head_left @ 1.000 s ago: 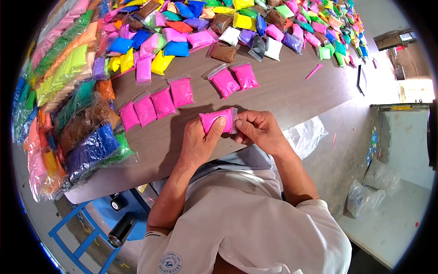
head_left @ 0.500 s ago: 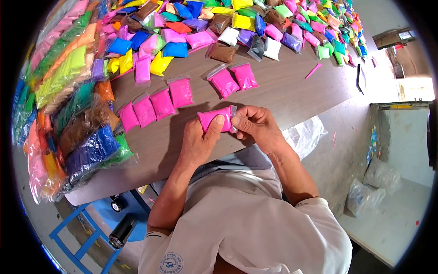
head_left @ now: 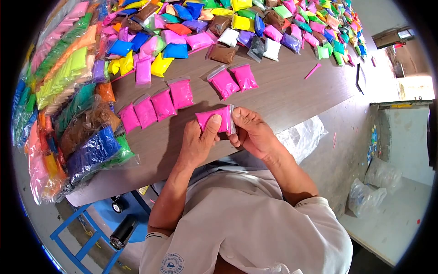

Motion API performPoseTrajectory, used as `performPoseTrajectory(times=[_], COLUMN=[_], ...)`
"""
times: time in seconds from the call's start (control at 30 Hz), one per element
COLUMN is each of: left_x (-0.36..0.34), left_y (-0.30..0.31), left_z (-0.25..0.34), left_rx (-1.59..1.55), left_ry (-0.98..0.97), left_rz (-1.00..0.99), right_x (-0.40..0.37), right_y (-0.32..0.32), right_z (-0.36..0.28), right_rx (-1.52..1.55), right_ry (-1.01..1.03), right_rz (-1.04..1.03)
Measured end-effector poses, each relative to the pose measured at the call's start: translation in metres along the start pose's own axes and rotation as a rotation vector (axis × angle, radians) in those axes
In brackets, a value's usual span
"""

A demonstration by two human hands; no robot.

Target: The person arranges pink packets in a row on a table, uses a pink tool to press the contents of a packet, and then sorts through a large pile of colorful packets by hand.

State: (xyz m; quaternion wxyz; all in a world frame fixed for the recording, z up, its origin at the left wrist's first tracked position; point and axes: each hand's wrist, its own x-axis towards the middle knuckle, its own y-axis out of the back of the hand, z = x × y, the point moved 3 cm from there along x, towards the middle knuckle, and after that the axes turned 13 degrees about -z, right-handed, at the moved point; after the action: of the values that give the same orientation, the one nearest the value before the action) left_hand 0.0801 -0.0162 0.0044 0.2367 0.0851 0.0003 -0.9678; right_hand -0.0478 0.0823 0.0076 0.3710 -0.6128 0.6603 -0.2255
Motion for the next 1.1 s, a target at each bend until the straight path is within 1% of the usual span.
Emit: performPoseTrajectory(times=[0.07, 0.17, 0.27, 0.37, 0.47, 0.57, 0.67, 0.77, 0.87, 0.97, 1.07, 1.1], left_x=[0.000, -0.001, -0.001, -0.001, -0.001, -0.001, -0.001, -0.001, -0.001, -0.001, -0.001, -0.001], left_y=[0.000, 0.001, 0.001, -0.001, -0.002, -0.001, 0.000, -0.001, -0.001, -0.002, -0.003, -0.002], left_z=[0.001, 0.001, -0.002, -0.002, 0.003, -0.002, -0.004, -0.001, -0.001, 0.000, 0.000, -0.001], left_rx=[-0.007, -0.009, -0.003, 0.024, 0.017, 0.038, 0.054, 0.040, 0.032, 0.068, 0.110, 0.110], left_ry=[-0.004, 0.000, -0.004, -0.005, -0.015, -0.002, 0.006, 0.013, 0.020, 0.014, -0.020, -0.017], left_rz=[-0.003, -0.017, -0.015, 0.009, 0.019, -0.005, 0.014, 0.027, 0.025, 0.017, 0.031, 0.029], right_x=[0.000, 0.000, 0.000, -0.003, -0.006, -0.008, -0.008, -0.007, -0.005, -0.007, -0.008, -0.006], right_y=[0.002, -0.004, 0.000, 0.003, 0.005, 0.007, 0.008, 0.004, 0.000, -0.001, 0.002, 0.003], right_z=[0.002, -0.001, 0.000, -0.001, -0.001, -0.001, -0.003, -0.007, -0.011, -0.012, -0.011, -0.009], right_rx=[0.011, 0.007, -0.019, -0.056, -0.081, -0.105, -0.172, -0.243, -0.298, -0.398, -0.426, -0.426], right_ry=[-0.005, 0.010, 0.031, 0.048, 0.063, 0.056, 0.053, 0.012, 0.029, -0.008, -0.021, 0.036], right_rz=[-0.018, 0.012, -0.048, -0.023, -0.052, -0.042, 0.000, 0.114, 0.126, 0.181, 0.156, 0.126])
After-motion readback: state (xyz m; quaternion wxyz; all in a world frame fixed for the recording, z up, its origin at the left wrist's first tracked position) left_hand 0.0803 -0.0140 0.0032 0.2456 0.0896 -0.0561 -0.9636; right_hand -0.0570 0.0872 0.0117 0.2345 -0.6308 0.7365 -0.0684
